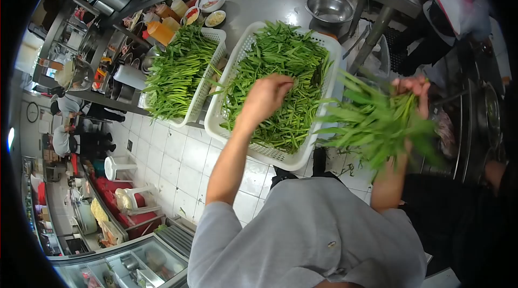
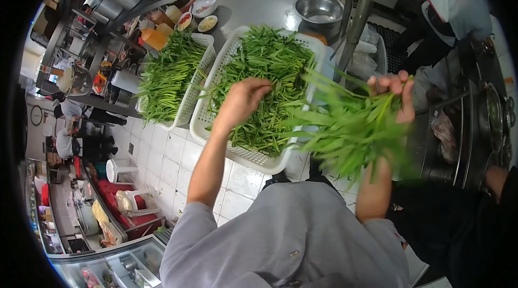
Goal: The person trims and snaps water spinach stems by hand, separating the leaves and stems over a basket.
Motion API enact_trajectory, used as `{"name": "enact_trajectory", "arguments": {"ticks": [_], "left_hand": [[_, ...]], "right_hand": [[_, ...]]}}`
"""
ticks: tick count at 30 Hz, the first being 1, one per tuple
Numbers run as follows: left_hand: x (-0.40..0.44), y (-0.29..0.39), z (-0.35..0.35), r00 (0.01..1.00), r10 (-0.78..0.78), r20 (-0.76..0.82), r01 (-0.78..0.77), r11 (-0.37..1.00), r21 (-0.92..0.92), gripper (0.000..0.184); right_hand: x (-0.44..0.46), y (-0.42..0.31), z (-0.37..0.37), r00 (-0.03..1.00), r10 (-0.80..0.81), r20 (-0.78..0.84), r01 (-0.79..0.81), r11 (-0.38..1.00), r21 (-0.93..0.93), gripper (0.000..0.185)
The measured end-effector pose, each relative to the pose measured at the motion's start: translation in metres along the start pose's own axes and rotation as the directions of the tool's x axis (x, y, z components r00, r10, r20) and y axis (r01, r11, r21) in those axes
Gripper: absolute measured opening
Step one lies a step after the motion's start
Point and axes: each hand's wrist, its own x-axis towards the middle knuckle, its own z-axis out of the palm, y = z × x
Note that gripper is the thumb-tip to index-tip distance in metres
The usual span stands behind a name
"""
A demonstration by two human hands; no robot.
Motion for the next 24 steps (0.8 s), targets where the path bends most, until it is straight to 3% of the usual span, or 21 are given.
{"name": "enact_trajectory", "arguments": {"ticks": [2, 3, 4, 5, 7, 8, 9, 11, 12, 13, 15, 17, 18, 21, 24], "left_hand": [[-0.001, -0.035, -0.009, 0.995, 0.028, -0.099, -0.006, 0.976, 0.216, 0.019], [-0.003, -0.050, -0.012, 0.974, 0.118, -0.192, -0.048, 0.941, 0.334, 0.015], [-0.006, -0.060, -0.015, 0.968, 0.147, -0.204, -0.052, 0.911, 0.409, 0.016], [-0.010, -0.067, -0.018, 0.962, 0.175, -0.211, -0.054, 0.876, 0.480, 0.016], [-0.021, -0.075, -0.024, 0.994, -0.027, -0.110, 0.070, 0.909, 0.410, 0.017], [-0.024, -0.078, -0.027, 0.990, -0.130, -0.056, 0.141, 0.914, 0.380, 0.018], [-0.029, -0.077, -0.033, 0.985, -0.151, -0.078, 0.167, 0.948, 0.270, 0.019], [-0.035, -0.071, -0.046, 0.973, -0.193, -0.123, 0.199, 0.979, 0.039, 0.021], [-0.037, -0.065, -0.056, 0.956, -0.278, -0.091, 0.275, 0.960, -0.044, 0.024], [-0.039, -0.061, -0.063, 0.948, -0.310, -0.069, 0.301, 0.947, -0.117, 0.024], [-0.042, -0.056, -0.076, 0.932, -0.361, -0.025, 0.343, 0.904, -0.254, 0.025], [-0.049, -0.054, -0.081, 0.954, -0.300, 0.004, 0.280, 0.888, -0.364, 0.028], [-0.048, -0.043, -0.084, 0.962, -0.273, 0.016, 0.256, 0.879, -0.402, 0.028], [-0.045, -0.022, -0.085, 0.975, -0.215, 0.061, 0.216, 0.841, -0.496, 0.029], [-0.042, -0.014, -0.077, 0.977, -0.156, 0.148, 0.210, 0.835, -0.508, 0.029]], "right_hand": [[0.019, 0.011, -0.067, 0.994, -0.033, 0.108, 0.061, 0.962, -0.265, 0.022], [0.022, 0.028, -0.071, 0.996, -0.061, 0.059, 0.085, 0.764, -0.640, 0.021], [0.025, 0.045, -0.073, 0.996, -0.090, 0.010, 0.048, 0.431, -0.901, 0.020], [0.019, 0.075, -0.023, 0.954, -0.244, -0.174, -0.140, 0.152, -0.978, 0.019], [0.010, 0.074, -0.014, 0.953, -0.114, -0.282, -0.116, 0.722, -0.682, 0.019], [0.011, 0.075, -0.011, 0.955, -0.019, -0.294, -0.109, 0.905, -0.412, 0.018], [0.011, 0.071, -0.009, 0.976, 0.063, -0.207, -0.078, 0.995, -0.064, 0.017], [0.009, 0.070, -0.002, 0.968, 0.064, -0.241, -0.119, 0.967, -0.223, 0.015], [0.014, 0.073, -0.008, 0.981, -0.035, -0.193, -0.114, 0.699, -0.706, 0.015], [0.019, 0.080, -0.015, 0.991, -0.095, -0.098, -0.076, 0.215, -0.974, 0.014], [0.018, 0.085, -0.009, 0.980, -0.093, -0.176, -0.104, 0.518, -0.849, 0.012], [0.012, 0.084, 0.017, 0.957, -0.034, -0.287, -0.140, 0.815, -0.563, 0.010], [0.012, 0.090, 0.021, 0.949, -0.057, -0.309, -0.093, 0.889, -0.449, 0.010], [0.007, 0.091, 0.018, 0.962, 0.048, -0.268, -0.223, 0.705, -0.673, 0.014], [0.005, 0.100, 0.062, 0.950, 0.257, -0.179, -0.299, 0.571, -0.764, 0.024]]}}
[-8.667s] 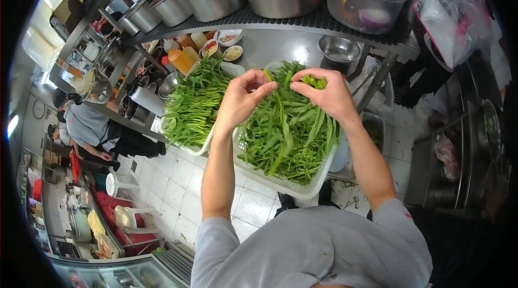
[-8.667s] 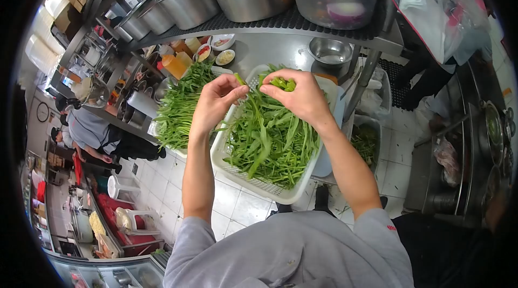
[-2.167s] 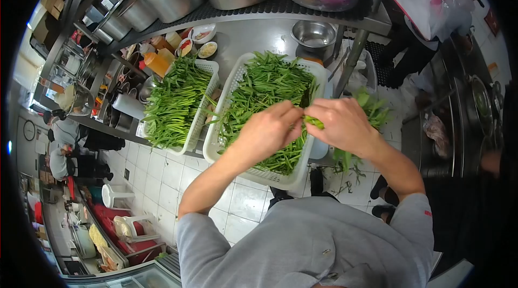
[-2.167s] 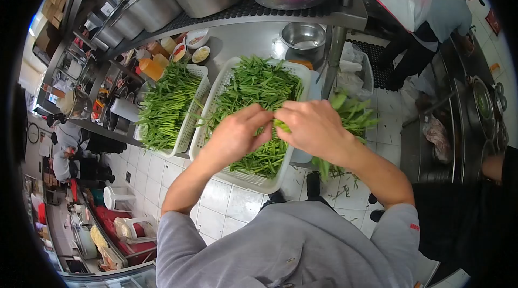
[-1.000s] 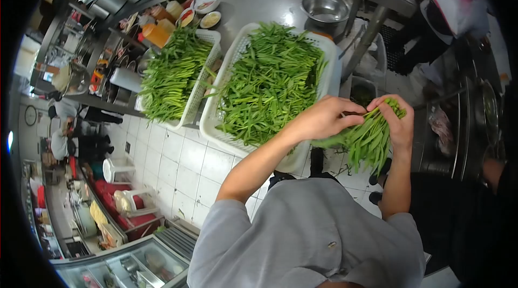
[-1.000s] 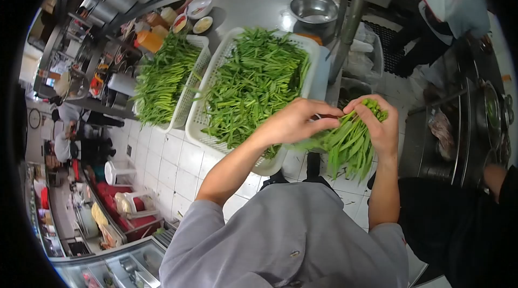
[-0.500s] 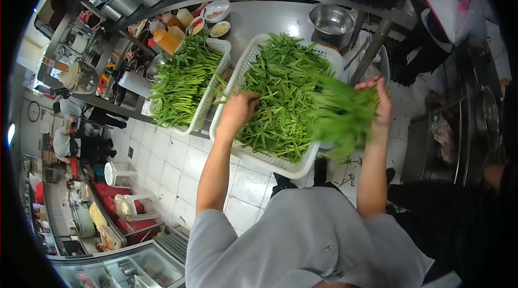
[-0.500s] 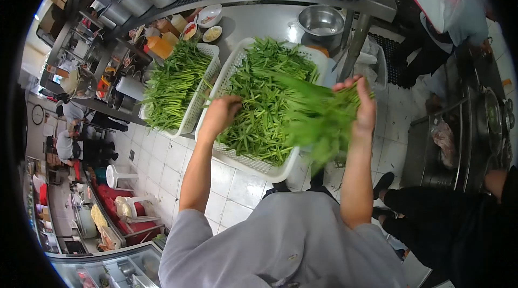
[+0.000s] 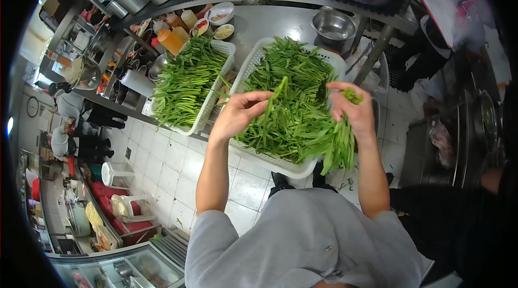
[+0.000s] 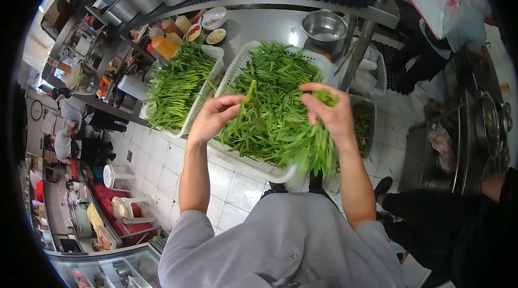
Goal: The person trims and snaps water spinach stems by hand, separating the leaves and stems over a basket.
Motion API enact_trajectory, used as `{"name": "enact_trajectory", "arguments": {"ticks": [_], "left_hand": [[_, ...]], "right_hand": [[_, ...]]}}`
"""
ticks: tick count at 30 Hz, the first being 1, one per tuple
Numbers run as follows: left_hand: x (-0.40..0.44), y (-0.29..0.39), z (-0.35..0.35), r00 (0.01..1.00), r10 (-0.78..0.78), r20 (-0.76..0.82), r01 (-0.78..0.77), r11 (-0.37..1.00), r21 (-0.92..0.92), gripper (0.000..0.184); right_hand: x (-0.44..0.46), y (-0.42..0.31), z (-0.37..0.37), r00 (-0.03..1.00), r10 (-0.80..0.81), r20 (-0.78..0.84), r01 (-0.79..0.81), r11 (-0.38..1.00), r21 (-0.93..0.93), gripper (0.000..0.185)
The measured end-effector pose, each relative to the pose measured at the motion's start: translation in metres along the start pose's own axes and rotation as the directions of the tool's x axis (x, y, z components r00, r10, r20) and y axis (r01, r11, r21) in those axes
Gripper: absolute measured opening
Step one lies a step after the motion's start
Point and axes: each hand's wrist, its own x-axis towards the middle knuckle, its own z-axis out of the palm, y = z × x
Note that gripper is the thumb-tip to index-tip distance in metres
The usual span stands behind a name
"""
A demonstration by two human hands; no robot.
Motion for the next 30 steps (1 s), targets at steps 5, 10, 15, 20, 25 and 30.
{"name": "enact_trajectory", "arguments": {"ticks": [5, 10, 15, 20, 25, 30], "left_hand": [[0.006, 0.017, 0.026, 0.983, -0.032, 0.178, 0.034, 0.999, -0.012, 0.029], [0.013, 0.001, 0.029, 0.991, 0.033, 0.131, -0.018, 0.993, -0.117, 0.033], [0.011, -0.036, 0.016, 1.000, -0.001, 0.019, 0.000, 1.000, 0.031, 0.033], [0.012, -0.045, 0.025, 0.990, 0.009, 0.138, -0.060, 0.928, 0.368, 0.037], [0.009, -0.068, 0.070, 0.938, 0.067, 0.340, -0.319, 0.551, 0.771, 0.070], [0.015, -0.065, 0.071, 0.952, -0.060, 0.301, -0.241, 0.461, 0.854, 0.070]], "right_hand": [[0.008, -0.002, 0.026, 0.983, -0.016, 0.181, 0.036, 0.994, -0.103, 0.023], [0.002, -0.003, -0.014, 0.999, 0.032, -0.006, -0.032, 0.998, 0.057, 0.016], [-0.028, -0.004, -0.094, 0.951, 0.076, -0.299, 0.021, 0.951, 0.309, 0.017], [-0.046, 0.068, -0.219, 0.778, -0.083, -0.623, -0.300, 0.822, -0.483, 0.037], [-0.122, 0.119, -0.252, 0.717, 0.115, -0.687, -0.351, 0.912, -0.213, 0.034], [-0.171, 0.141, -0.256, 0.678, 0.225, -0.700, -0.237, 0.968, 0.082, 0.035]]}}
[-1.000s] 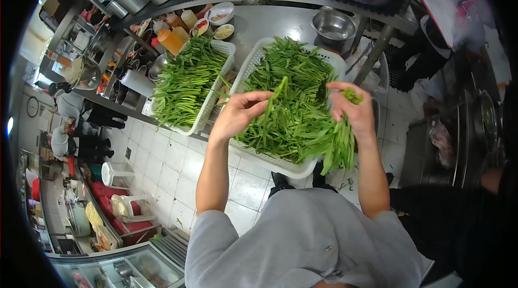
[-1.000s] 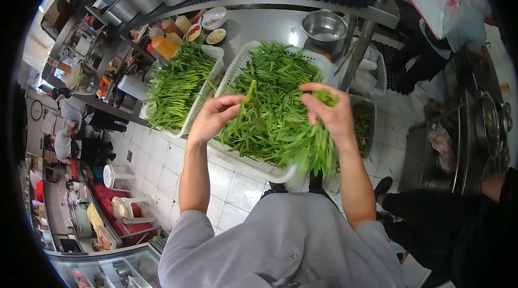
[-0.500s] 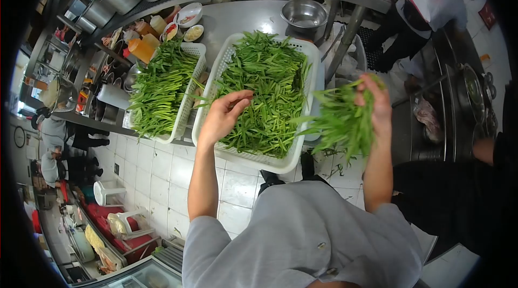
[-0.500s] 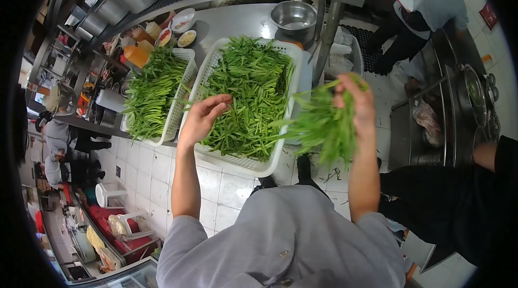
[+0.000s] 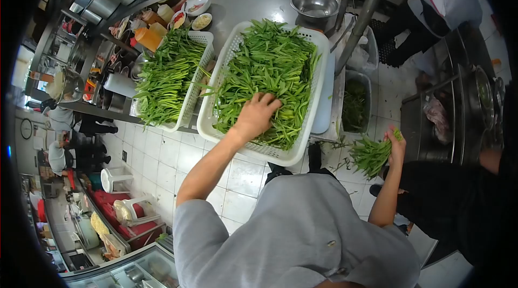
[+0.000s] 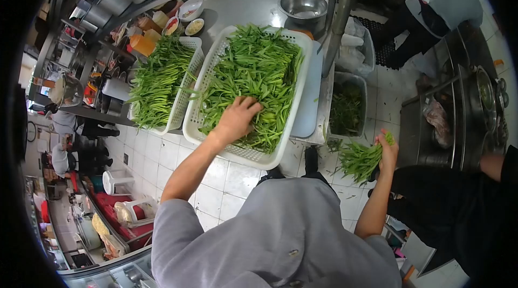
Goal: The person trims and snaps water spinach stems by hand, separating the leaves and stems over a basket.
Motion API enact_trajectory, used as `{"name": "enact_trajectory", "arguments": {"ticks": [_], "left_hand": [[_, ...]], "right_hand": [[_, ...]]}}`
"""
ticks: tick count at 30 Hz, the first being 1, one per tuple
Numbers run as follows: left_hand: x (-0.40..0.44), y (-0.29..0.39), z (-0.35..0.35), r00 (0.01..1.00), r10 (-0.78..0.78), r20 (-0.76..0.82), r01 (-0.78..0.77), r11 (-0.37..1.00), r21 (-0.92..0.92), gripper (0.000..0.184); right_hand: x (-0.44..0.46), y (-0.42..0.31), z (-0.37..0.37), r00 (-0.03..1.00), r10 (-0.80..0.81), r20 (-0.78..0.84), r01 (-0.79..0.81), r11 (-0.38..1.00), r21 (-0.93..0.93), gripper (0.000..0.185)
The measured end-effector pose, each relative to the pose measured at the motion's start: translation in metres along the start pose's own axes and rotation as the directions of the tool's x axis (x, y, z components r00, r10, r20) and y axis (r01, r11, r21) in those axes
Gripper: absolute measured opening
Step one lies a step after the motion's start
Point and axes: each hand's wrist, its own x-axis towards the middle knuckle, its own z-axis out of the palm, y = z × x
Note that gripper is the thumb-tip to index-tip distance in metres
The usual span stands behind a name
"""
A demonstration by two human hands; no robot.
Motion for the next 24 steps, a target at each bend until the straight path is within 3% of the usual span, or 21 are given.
{"name": "enact_trajectory", "arguments": {"ticks": [1, 3, 4, 6, 9, 12, 15, 16, 19, 20, 22, 24], "left_hand": [[0.001, -0.008, -0.005, 0.999, -0.025, 0.038, 0.028, 0.997, -0.077, 0.069], [-0.004, -0.033, -0.017, 0.978, 0.019, -0.209, -0.097, 0.925, -0.366, 0.053], [-0.004, -0.039, -0.030, 0.968, -0.002, -0.250, -0.123, 0.868, -0.482, 0.047], [-0.012, -0.052, -0.052, 0.958, -0.084, -0.274, -0.087, 0.825, -0.559, 0.048], [-0.023, -0.050, -0.092, 0.974, -0.202, -0.106, 0.064, 0.689, -0.722, 0.057], [-0.030, -0.061, -0.099, 0.976, 0.001, -0.218, -0.085, 0.922, -0.378, 0.063], [-0.038, -0.067, -0.103, 0.969, -0.094, -0.227, -0.001, 0.922, -0.387, 0.068], [-0.037, -0.072, -0.097, 0.935, -0.058, -0.351, -0.064, 0.943, -0.327, 0.063], [-0.032, -0.064, -0.095, 0.947, -0.251, -0.202, 0.091, 0.809, -0.581, 0.044], [-0.026, -0.063, -0.082, 0.927, -0.194, -0.322, -0.011, 0.842, -0.540, 0.026], [-0.023, -0.046, -0.078, 0.929, -0.150, -0.339, -0.044, 0.864, -0.502, 0.021], [-0.021, -0.020, -0.080, 0.920, -0.150, -0.363, -0.070, 0.846, -0.528, 0.015]], "right_hand": [[-0.004, 0.002, -0.005, 1.000, 0.008, -0.028, -0.008, 1.000, 0.022, 0.035], [-0.009, 0.006, -0.011, 0.999, 0.007, -0.046, -0.003, 0.997, 0.078, 0.033], [-0.009, 0.006, -0.019, 0.999, -0.002, -0.036, 0.006, 0.995, 0.102, 0.031], [-0.005, 0.006, -0.035, 1.000, -0.006, 0.000, 0.006, 0.991, 0.134, 0.030], [-0.020, -0.021, -0.010, 1.000, -0.017, -0.023, 0.023, 0.954, 0.298, 0.035], [-0.018, -0.035, 0.003, 0.989, -0.110, 0.104, 0.065, 0.928, 0.367, 0.042], [-0.028, -0.063, 0.023, 0.962, -0.167, 0.215, 0.061, 0.901, 0.430, 0.044], [-0.034, -0.076, 0.034, 0.954, -0.177, 0.244, 0.055, 0.896, 0.440, 0.045], [-0.052, -0.107, 0.067, 0.934, -0.232, 0.272, 0.065, 0.859, 0.508, 0.042], [-0.044, -0.104, 0.070, 0.906, -0.266, 0.328, 0.007, 0.787, 0.617, 0.040], [-0.031, -0.097, 0.080, 0.839, -0.355, 0.412, -0.131, 0.604, 0.786, 0.037], [-0.041, -0.102, 0.106, 0.892, -0.318, 0.321, -0.030, 0.667, 0.744, 0.034]]}}
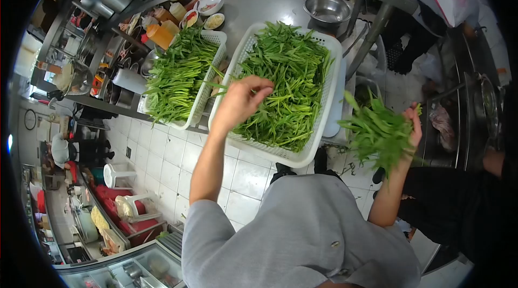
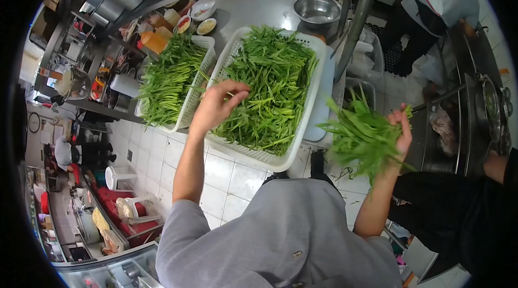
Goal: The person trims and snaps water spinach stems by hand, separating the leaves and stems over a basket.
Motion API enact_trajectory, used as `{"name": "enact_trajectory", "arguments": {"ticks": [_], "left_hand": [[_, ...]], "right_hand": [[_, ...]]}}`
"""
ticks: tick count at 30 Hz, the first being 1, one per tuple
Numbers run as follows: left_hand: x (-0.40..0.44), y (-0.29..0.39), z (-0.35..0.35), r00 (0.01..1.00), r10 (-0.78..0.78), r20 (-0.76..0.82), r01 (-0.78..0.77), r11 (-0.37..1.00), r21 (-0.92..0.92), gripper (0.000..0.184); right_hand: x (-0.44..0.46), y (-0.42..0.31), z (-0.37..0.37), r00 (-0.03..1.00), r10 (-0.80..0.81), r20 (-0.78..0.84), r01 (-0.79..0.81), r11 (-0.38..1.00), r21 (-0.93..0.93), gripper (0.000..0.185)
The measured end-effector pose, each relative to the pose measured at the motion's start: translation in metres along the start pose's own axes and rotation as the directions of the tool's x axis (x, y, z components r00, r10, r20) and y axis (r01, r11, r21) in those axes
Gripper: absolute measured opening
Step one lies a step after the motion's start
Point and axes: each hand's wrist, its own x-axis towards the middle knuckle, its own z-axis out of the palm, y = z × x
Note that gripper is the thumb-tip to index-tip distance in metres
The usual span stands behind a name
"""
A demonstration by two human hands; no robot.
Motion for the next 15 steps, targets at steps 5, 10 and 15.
{"name": "enact_trajectory", "arguments": {"ticks": [5, 10, 15], "left_hand": [[-0.003, 0.090, 0.056, 0.922, 0.384, -0.055, -0.388, 0.911, -0.140, 0.084], [0.000, 0.121, 0.091, 0.933, 0.235, 0.272, -0.143, 0.937, -0.319, 0.095], [-0.011, 0.102, 0.101, 0.940, 0.137, 0.314, -0.040, 0.954, -0.297, 0.084]], "right_hand": [[-0.013, 0.049, 0.112, 0.987, -0.052, 0.154, 0.114, 0.898, -0.425, 0.028], [-0.032, 0.056, 0.173, 0.893, -0.059, 0.446, 0.281, 0.848, -0.449, 0.042], [-0.033, 0.083, 0.145, 0.875, -0.081, 0.478, 0.348, 0.792, -0.502, 0.034]]}}
